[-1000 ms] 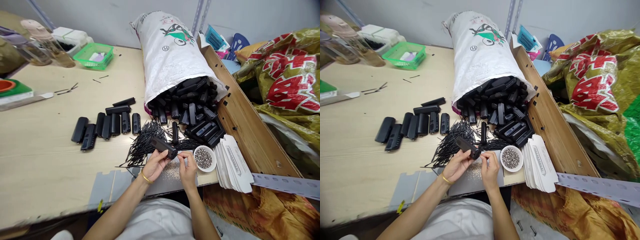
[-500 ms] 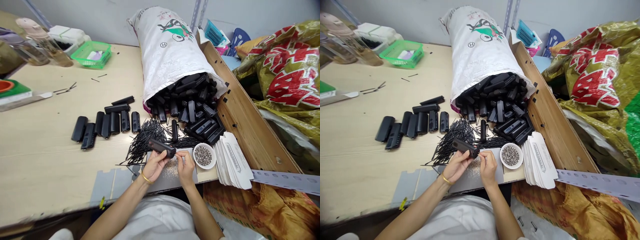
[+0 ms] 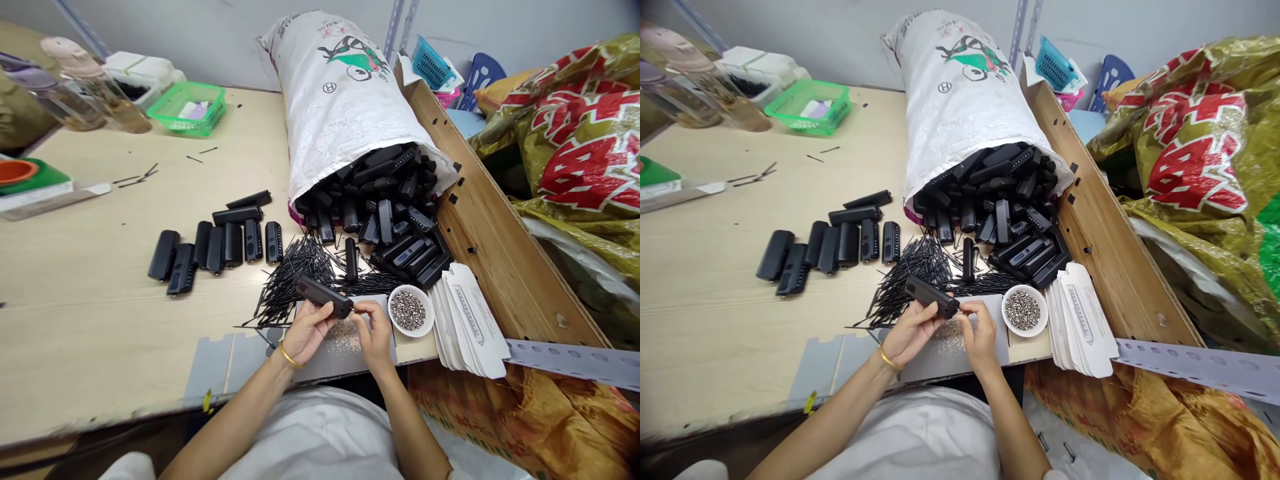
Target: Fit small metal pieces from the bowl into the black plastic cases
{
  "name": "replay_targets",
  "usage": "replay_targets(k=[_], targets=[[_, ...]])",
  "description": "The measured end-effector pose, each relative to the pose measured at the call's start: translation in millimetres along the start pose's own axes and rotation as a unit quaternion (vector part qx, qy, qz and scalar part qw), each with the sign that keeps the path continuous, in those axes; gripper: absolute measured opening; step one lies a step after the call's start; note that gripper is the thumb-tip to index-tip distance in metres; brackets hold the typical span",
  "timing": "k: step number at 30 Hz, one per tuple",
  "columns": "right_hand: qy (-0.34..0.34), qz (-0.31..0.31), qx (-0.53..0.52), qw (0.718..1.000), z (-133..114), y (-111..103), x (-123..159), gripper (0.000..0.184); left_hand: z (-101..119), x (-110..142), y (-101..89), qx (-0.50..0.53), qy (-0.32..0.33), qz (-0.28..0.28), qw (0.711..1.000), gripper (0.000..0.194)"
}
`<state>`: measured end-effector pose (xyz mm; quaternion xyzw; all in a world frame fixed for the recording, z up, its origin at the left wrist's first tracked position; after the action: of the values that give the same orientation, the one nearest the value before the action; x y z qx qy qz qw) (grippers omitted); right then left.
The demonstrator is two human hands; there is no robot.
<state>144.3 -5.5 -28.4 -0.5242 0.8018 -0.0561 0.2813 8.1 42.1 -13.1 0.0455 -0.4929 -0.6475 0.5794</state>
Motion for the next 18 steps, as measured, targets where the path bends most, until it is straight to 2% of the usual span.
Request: replay_targets(k=[3,5,7,9,11,13,14,16,18], targets=[[0.071,0.034,-0.019,0.997,15,-19,5,0.012,18,13,7.9,-0.036,0.025,-0.013,0.999,0.046],[0.124,0.075,-0.008,0.989,25,-35,8,0.015,25,26,14.3,-0.06,0.093,-0.053,0.993,0.05],[0.156,0.1,0.014,0.983,32,-49,9,0.019,20,34,18.6,-0.113,0.153,-0.105,0.976,0.047],[0.155,0.109,0.056,0.98,36,-59,8,0.021,8,31,16.8,-0.198,0.165,-0.114,0.959,0.037],[0.119,0.08,0.12,0.982,41,-63,4,0.021,7,14,6.4,-0.268,0.16,-0.048,0.949,0.03],[0.078,0.034,0.198,0.976,49,-65,0,0.023,34,-8,-11.2,-0.304,0.203,0.071,0.928,0.037],[0.061,0.01,0.233,0.971,54,-65,-2,0.025,56,-19,-21.5,-0.343,0.22,0.132,0.904,0.041],[0.043,-0.021,0.287,0.957,65,-65,-5,0.028,112,-36,-41.3,-0.428,0.274,0.248,0.825,0.05],[0.039,-0.043,0.311,0.949,74,-66,-5,0.027,160,-48,-56.7,-0.499,0.255,0.352,0.75,0.072]])
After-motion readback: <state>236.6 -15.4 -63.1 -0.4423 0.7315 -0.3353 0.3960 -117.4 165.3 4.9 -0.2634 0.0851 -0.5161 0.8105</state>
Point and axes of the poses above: each hand's wrist, its own x-axis away from the middle knuckle, its own y-axis out of the palm, z = x × y, the point moved 2 cm from there along -x, towards the middle knuckle, and after that the axes turned 4 degrees about x, right-handed, at the moved point
